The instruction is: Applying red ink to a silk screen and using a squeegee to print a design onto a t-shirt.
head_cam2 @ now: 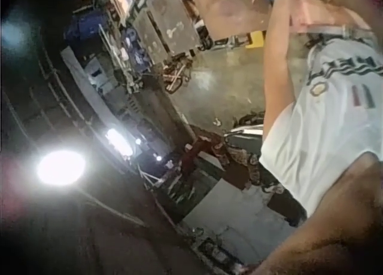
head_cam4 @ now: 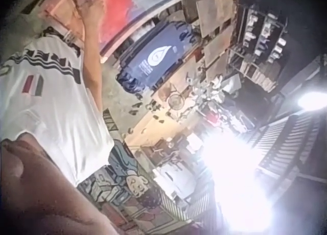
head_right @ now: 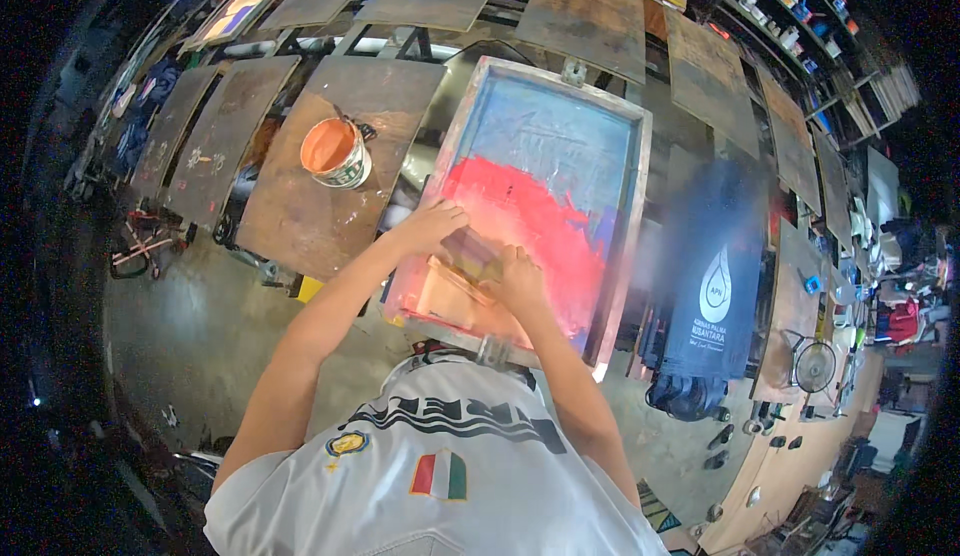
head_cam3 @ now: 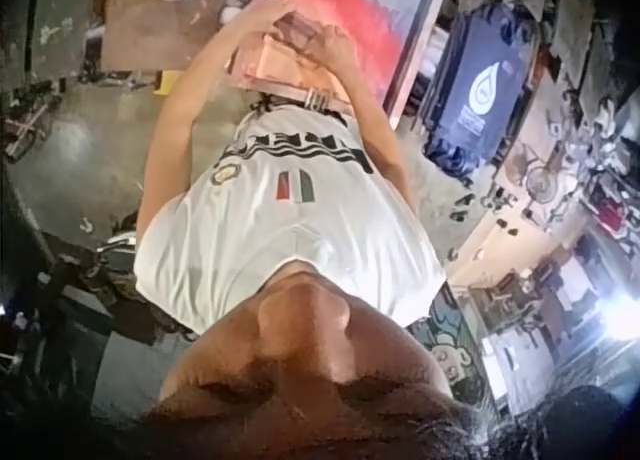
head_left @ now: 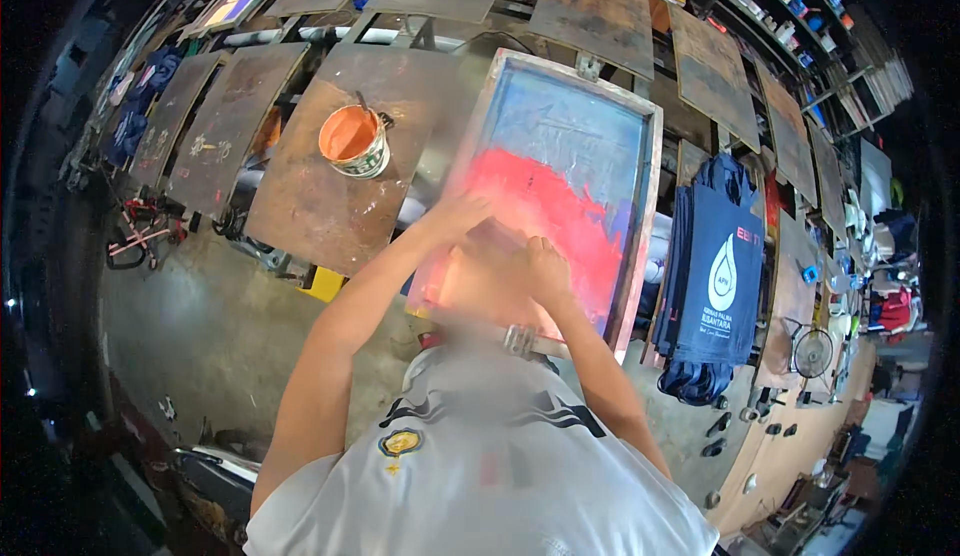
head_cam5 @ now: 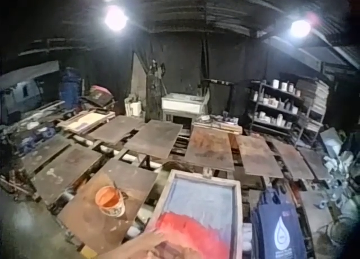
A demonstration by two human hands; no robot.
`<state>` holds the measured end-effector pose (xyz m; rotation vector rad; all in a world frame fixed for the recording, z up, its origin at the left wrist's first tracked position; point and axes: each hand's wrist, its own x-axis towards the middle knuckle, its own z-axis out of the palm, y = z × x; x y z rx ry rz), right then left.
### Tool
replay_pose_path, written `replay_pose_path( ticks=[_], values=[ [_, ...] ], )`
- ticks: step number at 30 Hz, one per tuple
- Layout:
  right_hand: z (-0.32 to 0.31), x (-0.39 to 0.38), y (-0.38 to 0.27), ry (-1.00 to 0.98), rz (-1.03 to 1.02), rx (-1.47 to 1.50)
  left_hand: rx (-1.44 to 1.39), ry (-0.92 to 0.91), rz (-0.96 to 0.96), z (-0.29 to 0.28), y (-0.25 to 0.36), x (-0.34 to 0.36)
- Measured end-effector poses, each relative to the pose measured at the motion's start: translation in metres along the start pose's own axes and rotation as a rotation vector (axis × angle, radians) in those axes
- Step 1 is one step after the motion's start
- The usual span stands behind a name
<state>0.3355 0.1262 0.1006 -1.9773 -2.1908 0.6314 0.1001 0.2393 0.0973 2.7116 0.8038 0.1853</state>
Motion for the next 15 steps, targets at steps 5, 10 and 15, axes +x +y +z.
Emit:
replay_pose_path(
  ticks=[5,10,15],
  values=[
    [0.001,-0.006,0.0,0.067,0.033,0.03,0.077,-0.036,0.102,0.01,-0.014,0.018],
    [-0.003,-0.016,-0.006,0.093,0.021,-0.058,0.126,0.018,0.052,0.025,-0.005,0.006],
    [-0.008,0.008,-0.002,0.326,-0.153,-0.27,0.264,0.175,-0.167,-0.014,0.026,-0.005]
  ],
)
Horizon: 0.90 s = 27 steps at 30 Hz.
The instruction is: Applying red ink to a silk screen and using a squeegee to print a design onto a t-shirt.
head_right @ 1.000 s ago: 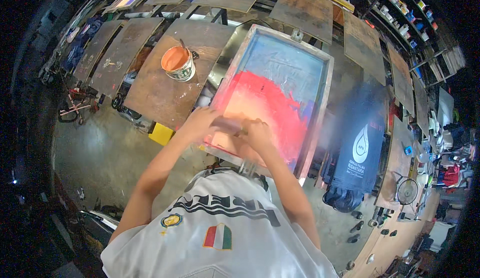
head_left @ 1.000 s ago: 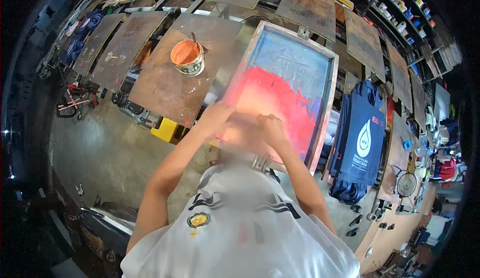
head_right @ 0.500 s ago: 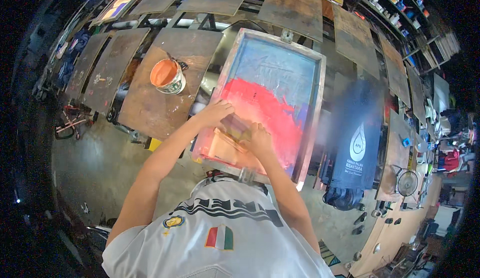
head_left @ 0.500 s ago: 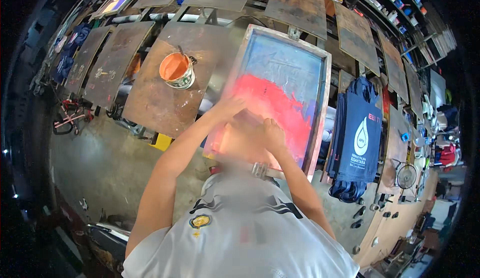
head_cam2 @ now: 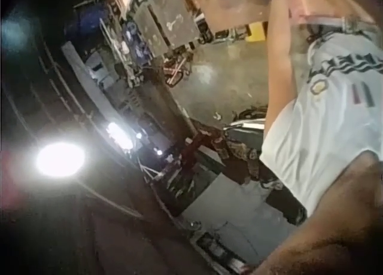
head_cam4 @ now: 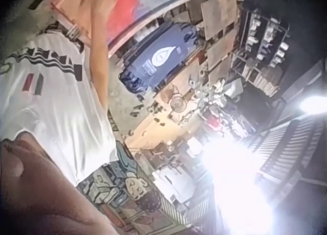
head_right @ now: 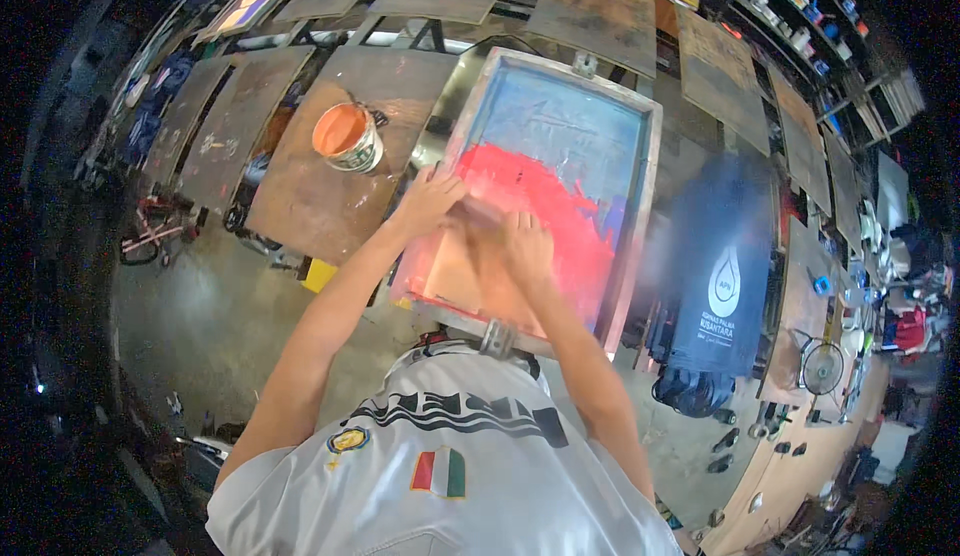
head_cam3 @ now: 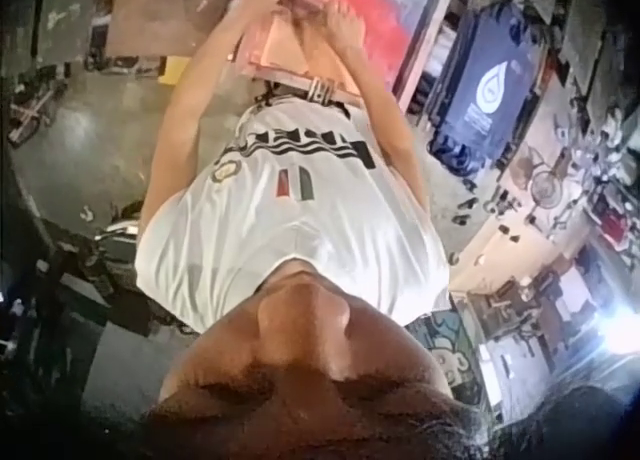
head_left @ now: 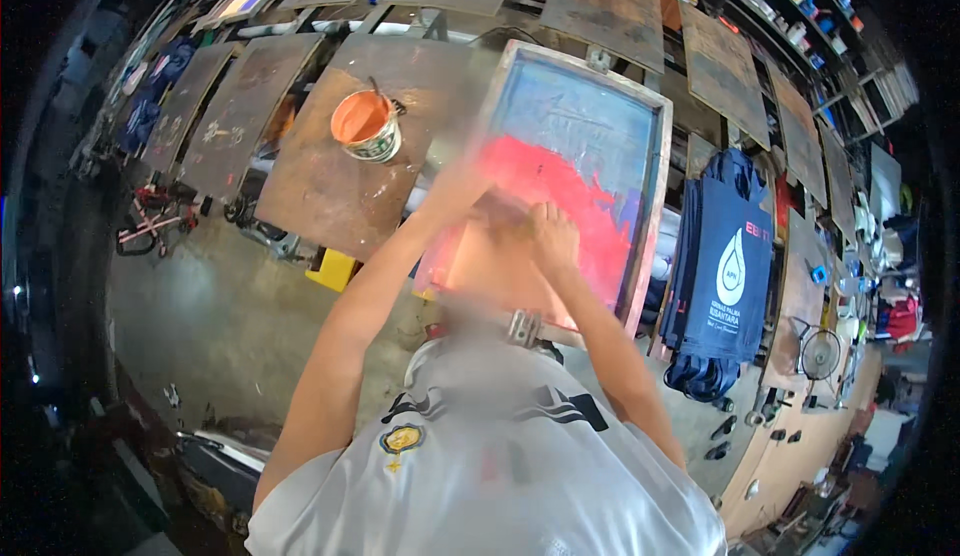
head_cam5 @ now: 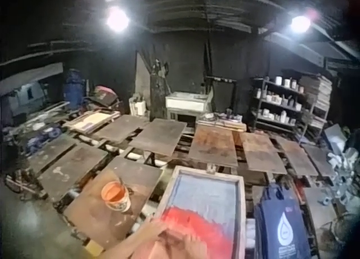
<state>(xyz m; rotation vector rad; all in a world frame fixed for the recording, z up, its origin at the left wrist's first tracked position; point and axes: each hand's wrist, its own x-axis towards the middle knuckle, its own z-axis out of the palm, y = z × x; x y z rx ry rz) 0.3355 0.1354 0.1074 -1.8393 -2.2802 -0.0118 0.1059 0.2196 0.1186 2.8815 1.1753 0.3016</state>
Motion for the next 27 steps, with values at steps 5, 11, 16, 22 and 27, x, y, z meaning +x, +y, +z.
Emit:
replay_pose_path(
  ticks=[5,11,16,22,27],
  values=[
    [-0.021,0.01,-0.007,-0.013,-0.138,-0.082,0.108,0.159,-0.126,-0.021,0.04,-0.037],
    [-0.017,-0.06,-0.01,0.018,-0.244,-0.08,-0.093,0.079,-0.216,-0.013,0.091,-0.114],
    [-0.014,-0.088,-0.012,0.141,-0.325,0.06,-0.284,0.037,-0.27,-0.013,0.119,-0.142],
    [-0.004,-0.074,-0.002,0.078,-0.27,0.122,-0.365,0.065,-0.258,0.006,0.105,-0.131],
    [-0.009,-0.056,-0.005,0.002,-0.222,0.233,-0.384,-0.049,-0.297,-0.011,0.093,-0.115]
  ],
)
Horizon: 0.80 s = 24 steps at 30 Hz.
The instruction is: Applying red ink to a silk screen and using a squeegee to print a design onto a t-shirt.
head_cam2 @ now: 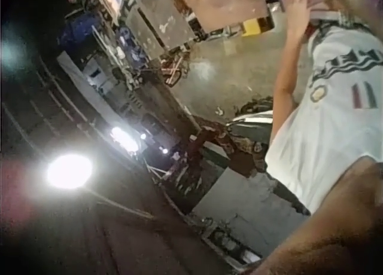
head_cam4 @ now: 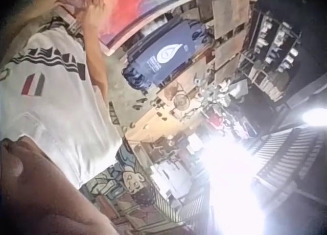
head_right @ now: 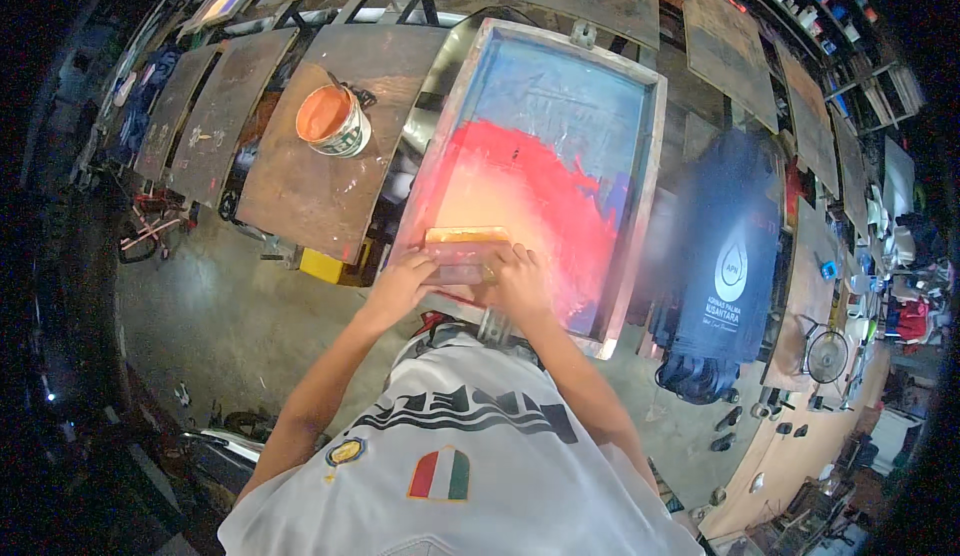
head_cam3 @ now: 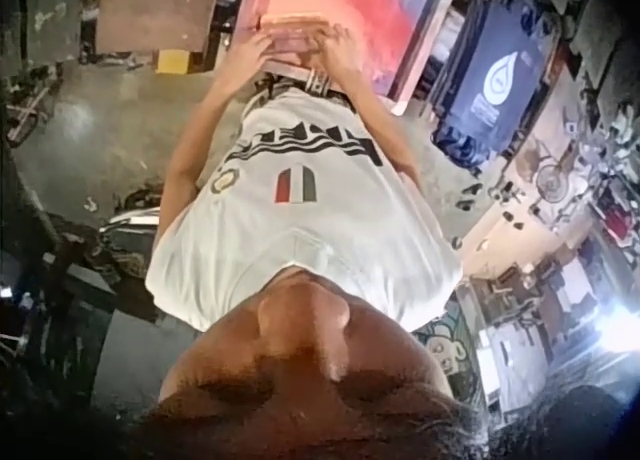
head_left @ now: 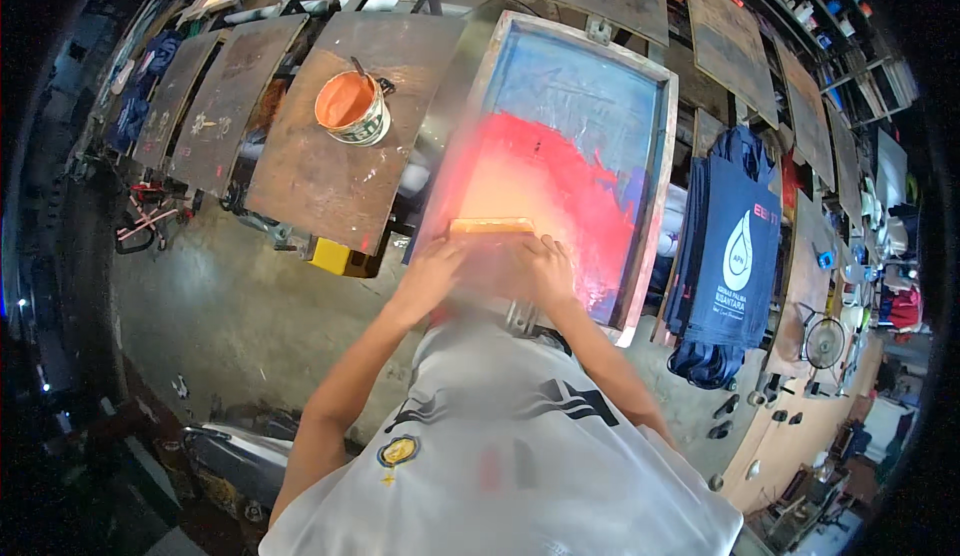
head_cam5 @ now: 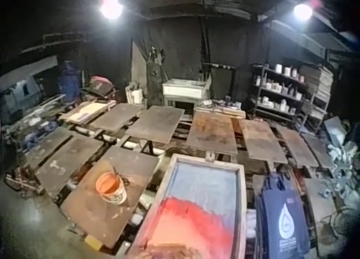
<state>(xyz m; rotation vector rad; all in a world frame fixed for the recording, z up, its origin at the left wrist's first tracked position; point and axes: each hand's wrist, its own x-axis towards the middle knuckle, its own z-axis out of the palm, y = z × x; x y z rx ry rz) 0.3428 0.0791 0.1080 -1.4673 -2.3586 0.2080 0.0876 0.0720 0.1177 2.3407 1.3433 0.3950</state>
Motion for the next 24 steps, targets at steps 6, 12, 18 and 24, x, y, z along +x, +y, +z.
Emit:
replay_pose_path(
  ticks=[6,12,18,24],
  values=[
    [0.002,0.008,-0.008,-0.091,0.051,0.055,-0.144,-0.098,0.077,-0.009,-0.027,0.009],
    [-0.008,0.0,-0.01,-0.243,0.145,0.062,-0.204,-0.198,0.086,-0.019,-0.017,0.012],
    [-0.008,-0.019,-0.005,-0.24,0.181,0.057,-0.215,-0.292,0.129,-0.025,-0.012,0.016],
    [-0.059,-0.039,-0.038,-0.242,0.206,0.146,-0.383,-0.299,0.194,-0.051,0.002,0.0]
  ],
)
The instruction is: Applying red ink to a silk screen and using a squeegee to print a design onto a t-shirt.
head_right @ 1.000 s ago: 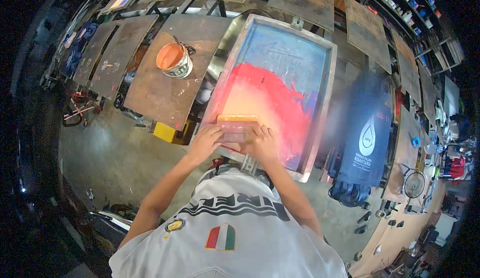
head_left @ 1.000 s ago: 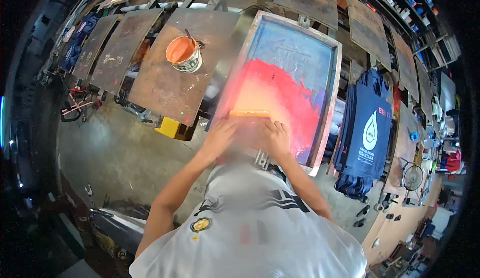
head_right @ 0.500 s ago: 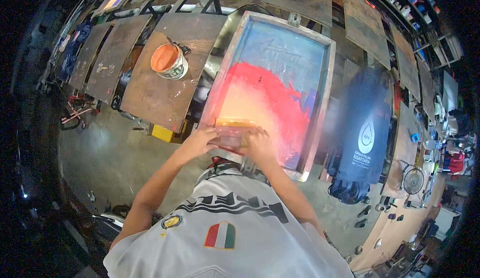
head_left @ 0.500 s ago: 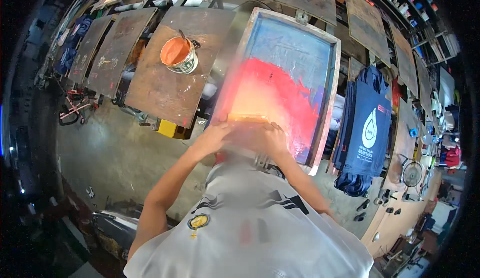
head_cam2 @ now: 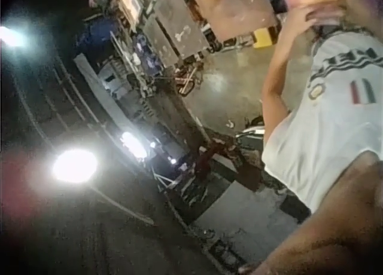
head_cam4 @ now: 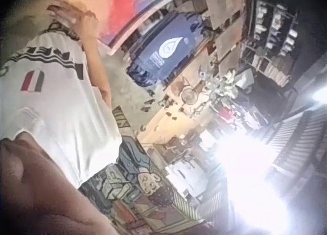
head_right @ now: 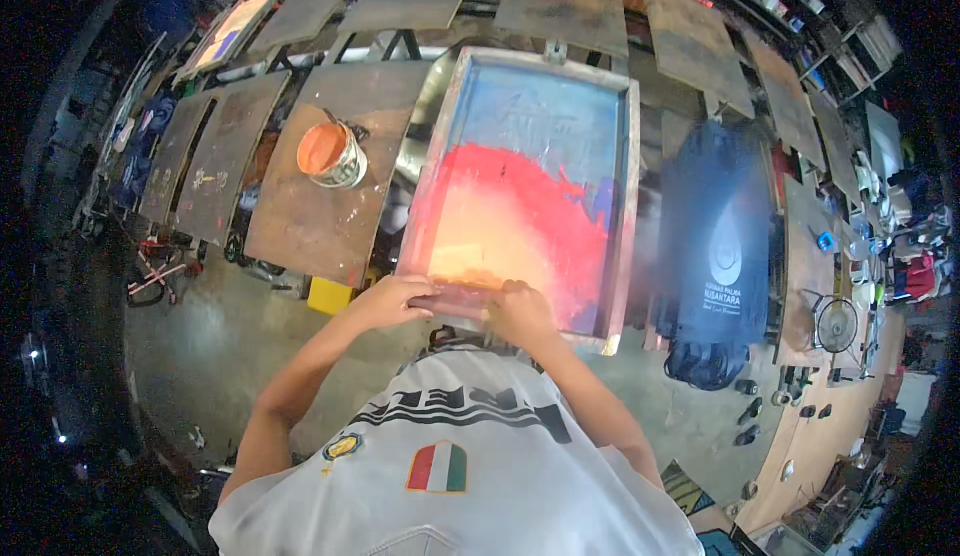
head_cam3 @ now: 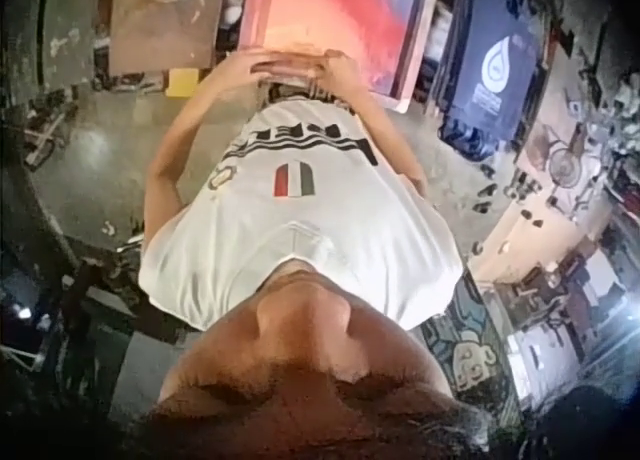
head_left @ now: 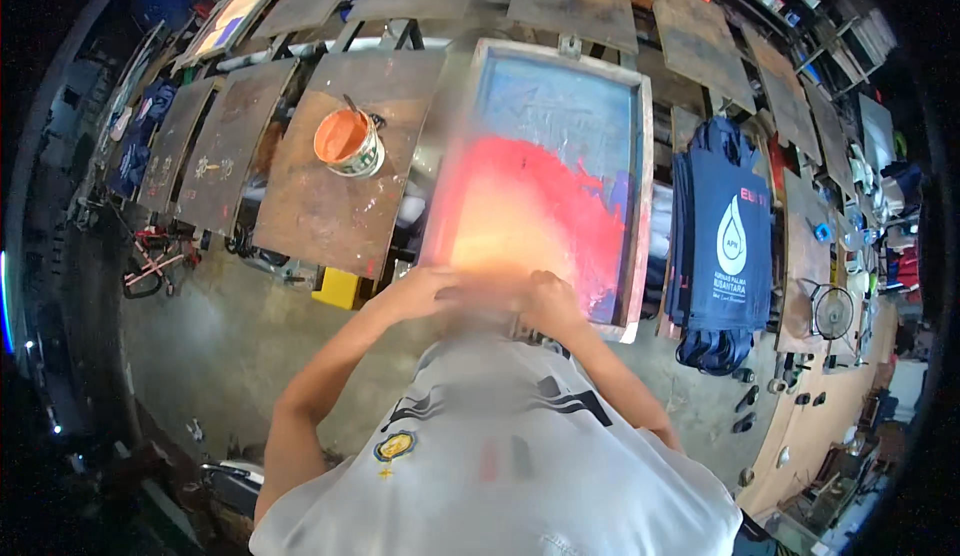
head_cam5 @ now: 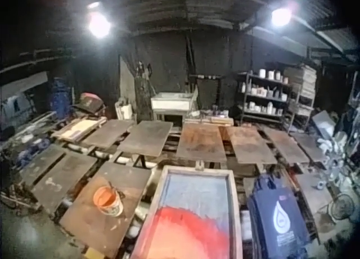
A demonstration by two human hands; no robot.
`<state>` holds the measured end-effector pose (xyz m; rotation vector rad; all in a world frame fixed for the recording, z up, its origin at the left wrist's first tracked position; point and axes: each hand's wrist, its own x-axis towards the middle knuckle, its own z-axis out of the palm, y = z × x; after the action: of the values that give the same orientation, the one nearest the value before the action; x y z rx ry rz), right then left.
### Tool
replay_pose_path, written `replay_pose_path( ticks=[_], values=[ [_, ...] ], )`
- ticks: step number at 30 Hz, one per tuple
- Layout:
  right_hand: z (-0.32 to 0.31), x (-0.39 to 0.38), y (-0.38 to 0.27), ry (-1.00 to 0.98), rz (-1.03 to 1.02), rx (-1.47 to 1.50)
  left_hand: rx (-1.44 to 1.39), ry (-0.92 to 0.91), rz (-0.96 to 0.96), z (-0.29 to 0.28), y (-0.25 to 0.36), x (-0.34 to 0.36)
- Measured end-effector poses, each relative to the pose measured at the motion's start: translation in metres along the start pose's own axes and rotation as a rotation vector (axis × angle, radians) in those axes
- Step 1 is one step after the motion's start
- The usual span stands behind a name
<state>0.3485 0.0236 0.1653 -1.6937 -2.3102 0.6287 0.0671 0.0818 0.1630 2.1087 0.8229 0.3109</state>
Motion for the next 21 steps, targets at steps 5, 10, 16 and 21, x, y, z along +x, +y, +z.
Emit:
replay_pose_path(
  ticks=[5,10,16,21],
  values=[
    [-0.019,0.034,0.022,-0.06,-0.047,-0.09,0.206,-0.09,-0.03,-0.024,-0.022,0.039],
    [-0.01,0.07,0.049,0.276,-0.067,-0.029,0.29,0.09,0.026,-0.042,-0.004,0.065],
    [0.054,0.057,0.058,0.288,-0.061,-0.163,0.306,0.235,0.02,0.01,-0.028,0.028],
    [0.021,0.01,0.011,0.119,0.003,-0.056,0.16,0.324,-0.039,0.046,0.003,-0.028]
  ],
)
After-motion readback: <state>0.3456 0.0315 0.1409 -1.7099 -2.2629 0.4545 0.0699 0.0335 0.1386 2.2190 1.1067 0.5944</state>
